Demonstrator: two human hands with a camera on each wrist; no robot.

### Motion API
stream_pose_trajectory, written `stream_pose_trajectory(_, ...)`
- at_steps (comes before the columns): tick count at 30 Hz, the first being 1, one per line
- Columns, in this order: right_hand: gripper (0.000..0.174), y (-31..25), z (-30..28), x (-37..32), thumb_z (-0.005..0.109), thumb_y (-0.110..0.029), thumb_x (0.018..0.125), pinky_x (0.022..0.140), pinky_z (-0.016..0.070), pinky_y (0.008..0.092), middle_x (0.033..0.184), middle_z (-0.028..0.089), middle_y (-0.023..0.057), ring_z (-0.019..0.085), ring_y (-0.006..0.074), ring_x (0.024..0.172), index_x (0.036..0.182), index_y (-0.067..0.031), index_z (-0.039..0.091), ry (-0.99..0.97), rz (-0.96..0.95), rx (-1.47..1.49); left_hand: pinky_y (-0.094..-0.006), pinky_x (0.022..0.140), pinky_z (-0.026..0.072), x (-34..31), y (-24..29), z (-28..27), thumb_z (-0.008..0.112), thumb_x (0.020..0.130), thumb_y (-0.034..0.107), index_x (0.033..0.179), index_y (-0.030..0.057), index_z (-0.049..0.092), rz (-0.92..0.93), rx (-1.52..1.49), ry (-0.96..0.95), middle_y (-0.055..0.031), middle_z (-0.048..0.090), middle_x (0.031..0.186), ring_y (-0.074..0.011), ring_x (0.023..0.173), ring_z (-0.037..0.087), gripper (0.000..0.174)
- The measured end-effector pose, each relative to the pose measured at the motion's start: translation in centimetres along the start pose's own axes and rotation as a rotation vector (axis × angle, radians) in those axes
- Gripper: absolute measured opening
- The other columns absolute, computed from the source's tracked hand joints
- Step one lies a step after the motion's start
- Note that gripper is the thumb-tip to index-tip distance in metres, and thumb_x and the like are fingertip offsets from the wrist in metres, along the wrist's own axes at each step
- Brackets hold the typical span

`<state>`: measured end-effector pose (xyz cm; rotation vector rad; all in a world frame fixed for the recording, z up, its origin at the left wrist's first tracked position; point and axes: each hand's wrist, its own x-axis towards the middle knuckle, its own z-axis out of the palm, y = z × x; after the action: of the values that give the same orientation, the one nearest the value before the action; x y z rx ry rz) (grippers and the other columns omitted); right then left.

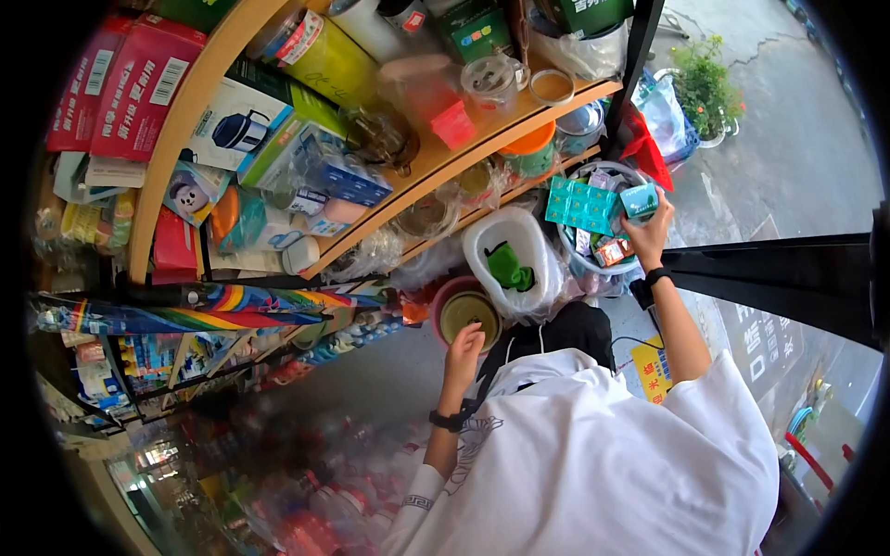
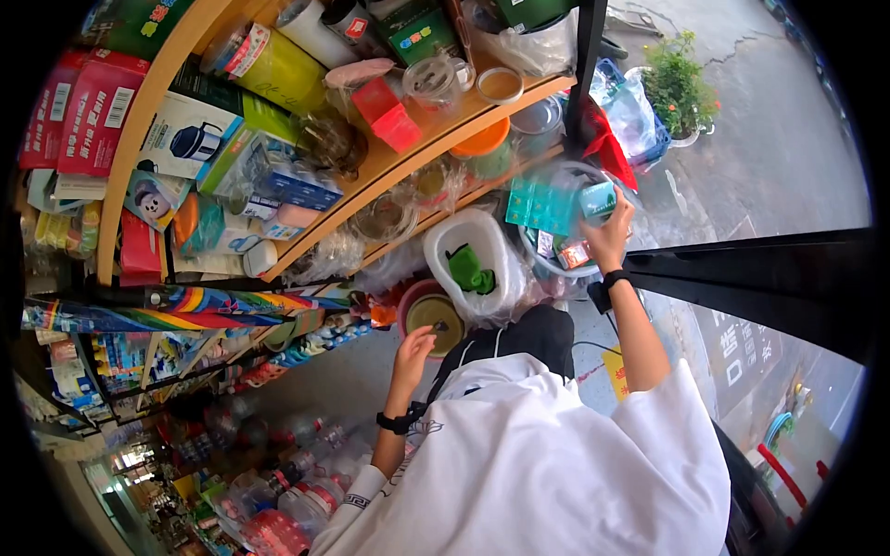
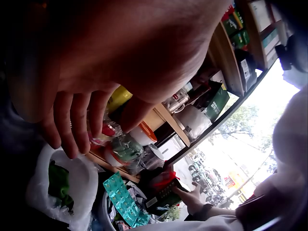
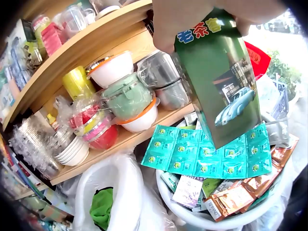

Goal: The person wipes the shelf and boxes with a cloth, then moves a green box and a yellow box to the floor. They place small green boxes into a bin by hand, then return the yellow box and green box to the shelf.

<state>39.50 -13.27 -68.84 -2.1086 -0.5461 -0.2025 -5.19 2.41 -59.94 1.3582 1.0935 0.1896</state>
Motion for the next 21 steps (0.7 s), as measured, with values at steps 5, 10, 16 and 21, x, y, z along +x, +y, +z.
stream_pose_trajectory(5,0.097,2.3,4.8,3.0,0.088,-0.014,0.067,0.105,0.0456,0.0466,0.131,0.044,0.0218,0.052,0.0414,0.123,0.153,-0.0155,0.042,-0.075,-0.001,0.011,-0.0297,0.095,0.0527,-1.1,-0.9,0.6,0.064,0.105,0.027,0.135,0.005,0.062,-0.02,0.079,0.048,-0.0119,0.071,0.119,-0.0176,0.108,0.068,0.038)
stream_pose_trajectory(10,0.093,5.5,8.1,4.7,0.087,-0.015,0.067,0.1,0.0493,0.0467,0.126,0.046,0.0206,0.056,0.0405,0.117,0.15,-0.0148,0.045,-0.07,0.017,-0.006,-0.0305,0.096,0.053,-2.2,-0.8,1.1,0.064,0.104,0.025,0.136,0.0048,0.062,-0.045,0.117,0.1,-0.0119,0.072,0.119,-0.0186,0.109,0.069,0.037)
stream_pose_trajectory(16,0.089,6.1,9.9,6.1,0.089,-0.021,0.07,0.099,0.0493,0.0449,0.126,0.049,0.0209,0.055,0.0411,0.118,0.147,-0.0117,0.045,-0.104,-0.042,-0.018,-0.0311,0.096,0.0535,-3.5,-1.9,1.6,0.066,0.103,0.023,0.136,0.0043,0.061,-0.12,0.17,0.122,-0.012,0.071,0.118,-0.0185,0.109,0.069,0.038)
stream_pose_trajectory(21,0.086,9.5,10.8,6.5,0.09,-0.022,0.069,0.101,0.0491,0.0469,0.128,0.052,0.0214,0.056,0.0416,0.119,0.142,-0.0086,0.047,-0.138,-0.026,-0.06,-0.0312,0.096,0.0536,-2.3,-0.3,3.2,0.068,0.102,0.023,0.137,0.0044,0.06,-0.184,0.157,0.061,-0.0118,0.071,0.118,-0.0185,0.109,0.069,0.041)
